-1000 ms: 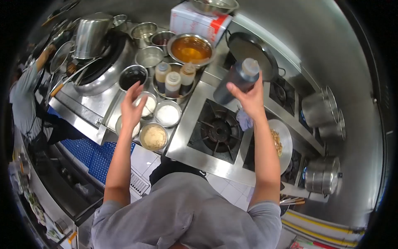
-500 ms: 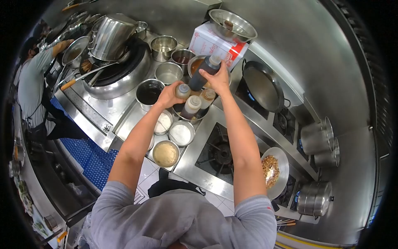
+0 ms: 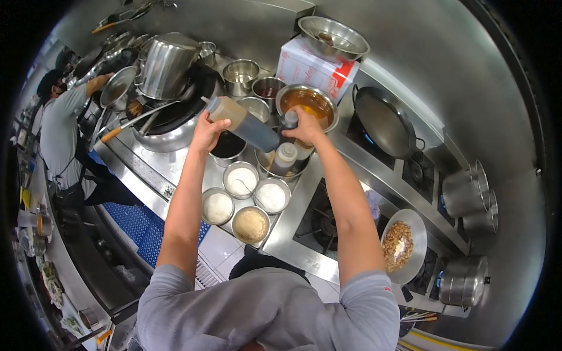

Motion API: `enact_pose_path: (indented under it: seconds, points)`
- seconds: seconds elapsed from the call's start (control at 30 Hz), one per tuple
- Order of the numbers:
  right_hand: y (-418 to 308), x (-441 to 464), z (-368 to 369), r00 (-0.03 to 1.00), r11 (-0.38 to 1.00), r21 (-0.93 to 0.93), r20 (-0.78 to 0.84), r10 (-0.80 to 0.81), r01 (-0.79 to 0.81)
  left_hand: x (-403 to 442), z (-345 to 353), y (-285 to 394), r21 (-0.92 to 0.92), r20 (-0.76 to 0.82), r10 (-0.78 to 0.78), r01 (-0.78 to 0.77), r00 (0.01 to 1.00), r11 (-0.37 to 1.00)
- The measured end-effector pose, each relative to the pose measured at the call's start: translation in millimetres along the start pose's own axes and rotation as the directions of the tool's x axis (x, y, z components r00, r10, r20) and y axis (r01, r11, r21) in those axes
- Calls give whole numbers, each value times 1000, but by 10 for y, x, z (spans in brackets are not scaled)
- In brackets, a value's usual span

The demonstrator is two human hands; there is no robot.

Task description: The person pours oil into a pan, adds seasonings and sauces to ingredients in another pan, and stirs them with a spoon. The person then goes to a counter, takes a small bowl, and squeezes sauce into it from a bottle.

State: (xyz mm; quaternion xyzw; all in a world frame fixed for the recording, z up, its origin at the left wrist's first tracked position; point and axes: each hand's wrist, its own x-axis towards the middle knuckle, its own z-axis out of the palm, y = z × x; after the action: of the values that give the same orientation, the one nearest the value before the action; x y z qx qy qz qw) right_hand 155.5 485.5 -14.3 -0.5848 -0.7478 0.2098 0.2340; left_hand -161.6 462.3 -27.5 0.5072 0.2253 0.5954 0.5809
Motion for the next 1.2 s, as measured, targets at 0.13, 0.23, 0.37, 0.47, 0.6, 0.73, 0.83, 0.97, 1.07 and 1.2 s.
enact_pose_path:
  seconds: [0.13,0.23,0.37,0.47,0.6,0.73,0.83,0.97,1.07,1.2]
  points:
    - [-25,31,20,994,986,-162,102,-31,47,-140,-43,53,-297,-90,-79,49,993,954]
    - [-35,16,-6,987,968,-250,159,5,35,-154,116,208,-282,-94,-101,71,990,957]
    - [20,-11,-103,997,972,-221,17,-75,77,-96,357,210,44,-97,-16,20,995,999]
    - [12,-93,-439,992,993,-111,-117,-51,38,-36,521,79,158,-74,37,-25,997,987]
    - [-147,-538,-1266,926,950,257,-370,-72,177,44,780,-158,261,-102,31,-4,994,965]
    - [-391,-1349,-2134,750,781,478,-662,19,403,136,997,-534,621,-19,84,-54,996,782]
    - [-235,-1937,-2551,550,458,499,-835,26,736,163,1024,-831,556,33,-41,15,999,831]
    - [82,-2676,-2610,681,609,623,-711,178,491,200,923,-1053,724,62,-40,-18,997,690]
    - [490,-3331,-2408,688,729,606,-676,262,318,202,909,-1016,696,0,-174,125,985,707]
    - [1123,-4217,-2210,695,790,606,-608,385,92,130,784,-1106,901,158,-154,-79,975,426]
